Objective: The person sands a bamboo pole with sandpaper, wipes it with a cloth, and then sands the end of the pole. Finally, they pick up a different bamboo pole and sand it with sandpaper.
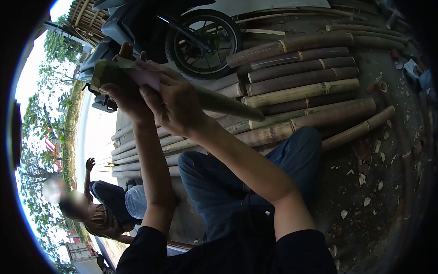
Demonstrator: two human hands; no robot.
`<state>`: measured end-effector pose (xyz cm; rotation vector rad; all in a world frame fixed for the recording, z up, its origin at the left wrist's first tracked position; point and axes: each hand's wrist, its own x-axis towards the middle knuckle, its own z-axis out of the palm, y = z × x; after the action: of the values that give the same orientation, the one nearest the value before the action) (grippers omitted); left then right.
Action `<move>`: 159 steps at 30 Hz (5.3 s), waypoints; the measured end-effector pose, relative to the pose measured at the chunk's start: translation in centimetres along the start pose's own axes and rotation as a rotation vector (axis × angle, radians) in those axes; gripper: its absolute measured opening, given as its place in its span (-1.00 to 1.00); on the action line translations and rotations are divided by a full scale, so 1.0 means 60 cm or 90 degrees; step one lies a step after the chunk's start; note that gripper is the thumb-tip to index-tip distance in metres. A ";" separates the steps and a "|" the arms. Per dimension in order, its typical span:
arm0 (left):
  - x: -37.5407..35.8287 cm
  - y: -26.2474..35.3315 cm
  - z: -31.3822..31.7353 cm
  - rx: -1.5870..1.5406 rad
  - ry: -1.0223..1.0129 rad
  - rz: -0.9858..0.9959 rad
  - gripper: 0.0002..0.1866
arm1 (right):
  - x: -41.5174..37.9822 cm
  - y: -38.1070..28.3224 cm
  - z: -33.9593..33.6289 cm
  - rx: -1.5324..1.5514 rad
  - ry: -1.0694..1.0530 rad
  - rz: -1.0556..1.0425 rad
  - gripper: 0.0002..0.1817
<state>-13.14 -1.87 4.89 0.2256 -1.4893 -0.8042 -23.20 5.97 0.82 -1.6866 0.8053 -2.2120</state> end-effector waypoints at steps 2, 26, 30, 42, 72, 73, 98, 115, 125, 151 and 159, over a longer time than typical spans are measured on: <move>0.005 -0.001 0.000 0.026 0.004 -0.006 -0.02 | -0.065 0.042 -0.029 -0.061 0.008 0.001 -0.58; 0.045 -0.003 0.182 0.133 -0.081 0.055 -0.29 | 0.165 -0.034 -0.169 -0.005 -0.179 -0.134 -0.09; 0.051 -0.052 0.158 0.039 -0.084 0.026 -0.26 | 0.063 0.039 -0.130 -0.130 0.067 -0.184 -0.47; 0.063 -0.021 0.194 0.026 -0.107 -0.027 -0.42 | 0.131 0.007 -0.137 0.008 0.079 -0.066 -0.30; -0.041 -0.117 0.246 -0.053 -0.059 -0.143 -0.41 | 0.156 0.036 -0.237 -0.500 -0.050 -0.360 -0.47; -0.034 -0.129 0.248 -0.058 -0.030 -0.118 -0.42 | 0.118 0.058 -0.260 -0.554 -0.121 -0.362 -0.49; -0.029 -0.131 0.257 -0.020 -0.025 -0.099 -0.38 | 0.207 0.024 -0.222 -0.329 0.026 -0.235 -0.37; -0.030 -0.143 0.241 -0.027 -0.019 -0.067 -0.38 | 0.181 0.033 -0.222 -0.294 0.074 -0.116 -0.39; -0.029 -0.145 0.228 -0.015 -0.009 -0.076 -0.37 | 0.202 0.027 -0.217 -0.371 0.021 -0.200 -0.43; -0.031 -0.133 0.234 0.010 0.016 -0.077 -0.43 | 0.204 0.001 -0.221 -0.582 -0.088 -0.378 -0.53; -0.027 -0.148 0.209 0.019 -0.023 -0.086 -0.36 | 0.073 0.040 -0.291 -0.774 -0.376 -0.319 -0.52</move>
<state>-27.65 -3.17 -0.27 0.3392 -1.5333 -0.8986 -41.31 6.62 -0.09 -3.1116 1.8702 -1.1618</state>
